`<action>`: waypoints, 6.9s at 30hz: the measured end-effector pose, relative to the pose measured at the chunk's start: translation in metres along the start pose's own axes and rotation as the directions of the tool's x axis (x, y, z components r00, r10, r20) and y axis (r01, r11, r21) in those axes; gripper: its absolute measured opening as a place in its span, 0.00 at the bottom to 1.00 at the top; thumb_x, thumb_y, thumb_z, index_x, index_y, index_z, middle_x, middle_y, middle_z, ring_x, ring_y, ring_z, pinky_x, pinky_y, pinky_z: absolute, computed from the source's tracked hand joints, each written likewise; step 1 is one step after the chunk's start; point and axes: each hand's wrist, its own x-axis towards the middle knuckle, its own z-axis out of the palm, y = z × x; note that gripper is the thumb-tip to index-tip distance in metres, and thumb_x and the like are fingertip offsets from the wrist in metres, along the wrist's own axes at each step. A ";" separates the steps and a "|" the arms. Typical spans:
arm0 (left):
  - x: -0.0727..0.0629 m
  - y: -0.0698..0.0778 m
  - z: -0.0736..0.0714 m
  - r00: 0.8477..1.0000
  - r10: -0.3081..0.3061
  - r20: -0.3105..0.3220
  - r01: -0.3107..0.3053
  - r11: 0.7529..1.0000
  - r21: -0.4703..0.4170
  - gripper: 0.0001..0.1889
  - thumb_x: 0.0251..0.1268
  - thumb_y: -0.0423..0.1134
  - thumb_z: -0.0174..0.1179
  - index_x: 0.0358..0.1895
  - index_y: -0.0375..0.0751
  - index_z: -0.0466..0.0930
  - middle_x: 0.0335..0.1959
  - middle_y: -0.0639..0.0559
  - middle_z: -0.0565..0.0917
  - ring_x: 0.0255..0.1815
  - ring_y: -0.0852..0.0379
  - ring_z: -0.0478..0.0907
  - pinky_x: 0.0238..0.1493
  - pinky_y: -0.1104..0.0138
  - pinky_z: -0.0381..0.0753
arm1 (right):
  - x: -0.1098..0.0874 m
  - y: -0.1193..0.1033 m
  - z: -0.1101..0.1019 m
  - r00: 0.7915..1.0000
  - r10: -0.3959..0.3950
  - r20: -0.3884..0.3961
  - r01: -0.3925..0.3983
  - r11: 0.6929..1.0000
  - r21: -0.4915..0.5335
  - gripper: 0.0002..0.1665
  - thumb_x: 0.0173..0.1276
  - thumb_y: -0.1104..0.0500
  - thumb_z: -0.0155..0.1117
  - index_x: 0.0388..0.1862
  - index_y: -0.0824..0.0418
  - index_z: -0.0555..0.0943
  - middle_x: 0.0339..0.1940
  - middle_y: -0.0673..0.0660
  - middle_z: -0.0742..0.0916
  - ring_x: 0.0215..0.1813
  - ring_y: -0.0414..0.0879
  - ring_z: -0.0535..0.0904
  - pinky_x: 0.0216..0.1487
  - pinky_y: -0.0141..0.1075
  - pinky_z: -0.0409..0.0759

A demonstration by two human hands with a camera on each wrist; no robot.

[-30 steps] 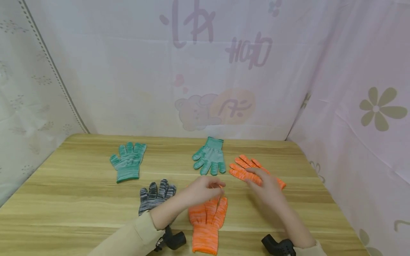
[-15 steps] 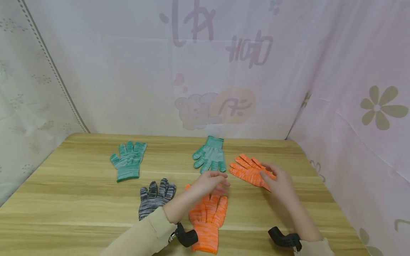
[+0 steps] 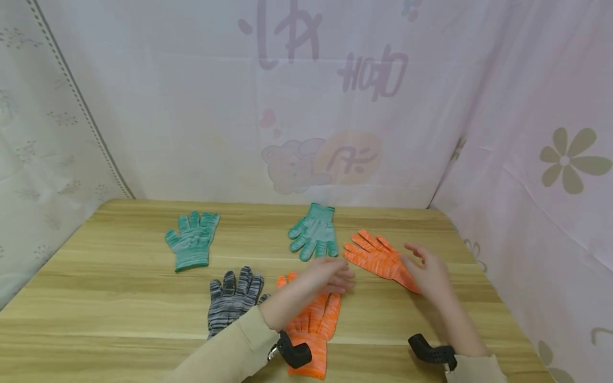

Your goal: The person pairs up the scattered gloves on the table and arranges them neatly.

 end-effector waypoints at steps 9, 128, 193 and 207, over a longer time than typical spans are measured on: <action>0.010 -0.004 0.011 0.998 -0.055 0.002 0.055 0.987 -0.153 0.21 0.73 0.38 0.50 0.62 0.29 0.71 0.50 0.35 0.80 0.48 0.40 0.80 0.48 0.55 0.80 | 0.003 0.012 -0.006 0.996 0.079 0.049 -0.079 0.997 -0.007 0.38 0.75 0.43 0.49 0.70 0.70 0.63 0.66 0.82 0.62 0.63 0.79 0.58 0.55 0.70 0.60; 0.028 -0.014 0.020 0.999 0.027 0.027 -0.020 0.970 -0.242 0.33 0.61 0.25 0.58 0.70 0.37 0.59 0.34 0.42 0.84 0.34 0.37 0.84 0.34 0.53 0.84 | 0.009 0.022 0.003 0.805 -0.169 0.569 -0.371 0.605 0.704 0.44 0.77 0.65 0.45 0.71 0.78 0.27 0.50 0.49 0.84 0.52 0.44 0.81 0.51 0.39 0.79; -0.028 0.010 -0.032 0.967 0.176 0.186 -0.150 0.978 -0.148 0.39 0.63 0.26 0.57 0.75 0.38 0.49 0.32 0.43 0.81 0.30 0.44 0.84 0.40 0.52 0.82 | -0.009 -0.045 0.010 0.861 -0.244 0.447 -0.193 0.656 0.730 0.29 0.73 0.69 0.51 0.69 0.72 0.56 0.56 0.54 0.79 0.49 0.46 0.79 0.43 0.38 0.81; -0.038 0.009 -0.046 0.947 0.225 0.228 -0.200 0.971 -0.127 0.33 0.62 0.25 0.56 0.71 0.41 0.58 0.27 0.45 0.80 0.28 0.51 0.83 0.37 0.56 0.83 | -0.013 -0.053 0.011 0.821 -0.306 0.482 -0.190 0.649 0.737 0.31 0.72 0.70 0.50 0.70 0.75 0.54 0.59 0.53 0.78 0.54 0.48 0.78 0.51 0.43 0.79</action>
